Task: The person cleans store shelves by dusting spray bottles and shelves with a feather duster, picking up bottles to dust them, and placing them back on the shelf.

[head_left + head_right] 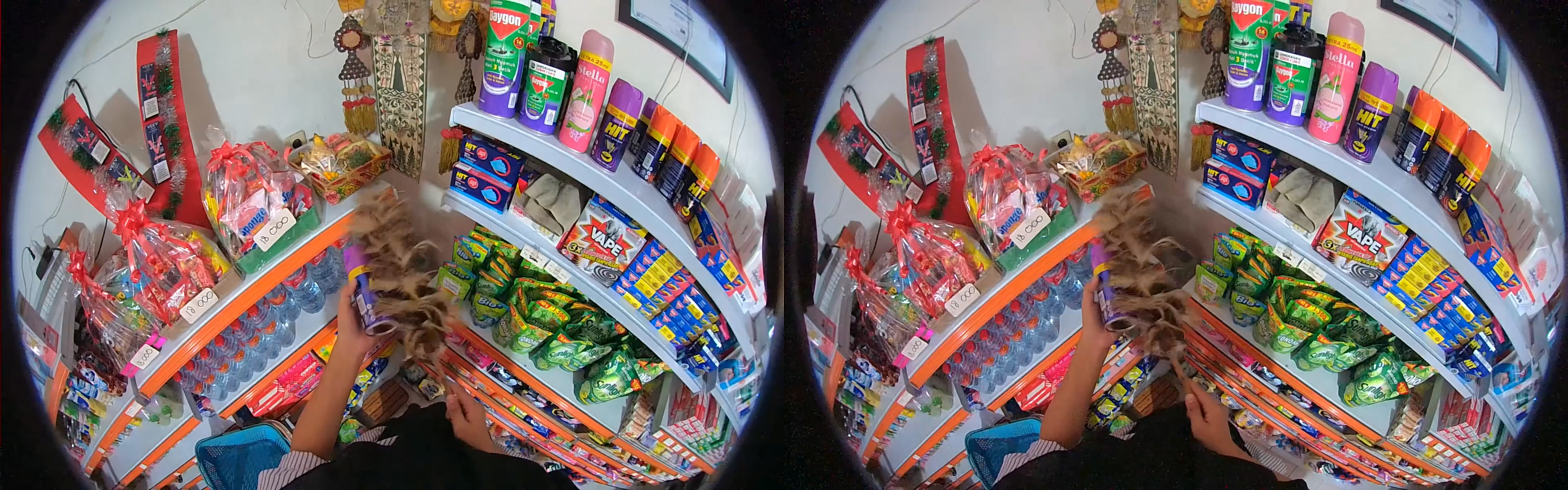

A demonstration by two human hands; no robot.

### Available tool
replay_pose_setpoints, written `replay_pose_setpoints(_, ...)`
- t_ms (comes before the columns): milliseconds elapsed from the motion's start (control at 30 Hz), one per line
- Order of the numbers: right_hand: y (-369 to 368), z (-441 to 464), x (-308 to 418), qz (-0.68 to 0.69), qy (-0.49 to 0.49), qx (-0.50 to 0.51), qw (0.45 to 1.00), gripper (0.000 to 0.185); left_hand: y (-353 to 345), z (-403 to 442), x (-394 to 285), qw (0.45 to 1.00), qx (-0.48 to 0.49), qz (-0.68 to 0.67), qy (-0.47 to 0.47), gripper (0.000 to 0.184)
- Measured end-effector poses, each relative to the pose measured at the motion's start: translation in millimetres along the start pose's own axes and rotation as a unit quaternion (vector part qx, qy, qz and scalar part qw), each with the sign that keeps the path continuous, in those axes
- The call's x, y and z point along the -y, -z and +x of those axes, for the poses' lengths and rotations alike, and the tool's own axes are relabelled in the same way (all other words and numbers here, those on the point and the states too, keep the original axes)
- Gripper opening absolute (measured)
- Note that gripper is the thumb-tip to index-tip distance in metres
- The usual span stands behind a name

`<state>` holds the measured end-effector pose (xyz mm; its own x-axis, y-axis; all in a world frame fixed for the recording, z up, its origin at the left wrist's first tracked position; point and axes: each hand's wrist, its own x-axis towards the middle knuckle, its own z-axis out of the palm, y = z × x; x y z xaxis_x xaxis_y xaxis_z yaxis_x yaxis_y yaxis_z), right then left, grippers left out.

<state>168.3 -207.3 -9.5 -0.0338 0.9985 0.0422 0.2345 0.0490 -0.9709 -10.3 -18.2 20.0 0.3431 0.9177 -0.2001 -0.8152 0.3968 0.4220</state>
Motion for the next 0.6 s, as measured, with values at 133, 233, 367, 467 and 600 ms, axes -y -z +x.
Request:
replay_pose_setpoints(133,8.2,8.3,-2.1,0.028,-0.053,-0.090,0.994,0.037,-4.1,-3.7,5.3,0.992,0.122,-0.028,-0.013,0.059)
replay_pose_setpoints(233,16.3,26.1,16.1,-0.100,-0.049,-0.099,0.989,0.038,-0.6,-7.7,5.3,0.975,0.215,-0.052,0.012,0.070)
replay_pose_setpoints(367,9.8,46.7,-2.4,-0.242,0.077,-0.055,0.966,0.037,8.7,-7.3,3.9,0.975,0.219,0.023,-0.010,0.068)
replay_pose_setpoints(467,9.4,55.8,-3.9,-0.242,-0.004,0.057,0.969,0.035,-1.9,-16.7,9.1,0.990,0.091,0.097,-0.054,0.064)
replay_pose_setpoints(600,16.5,68.6,21.8,-0.287,0.150,-0.040,0.945,0.034,9.5,-21.0,23.6,0.983,0.079,0.154,-0.066,0.064)
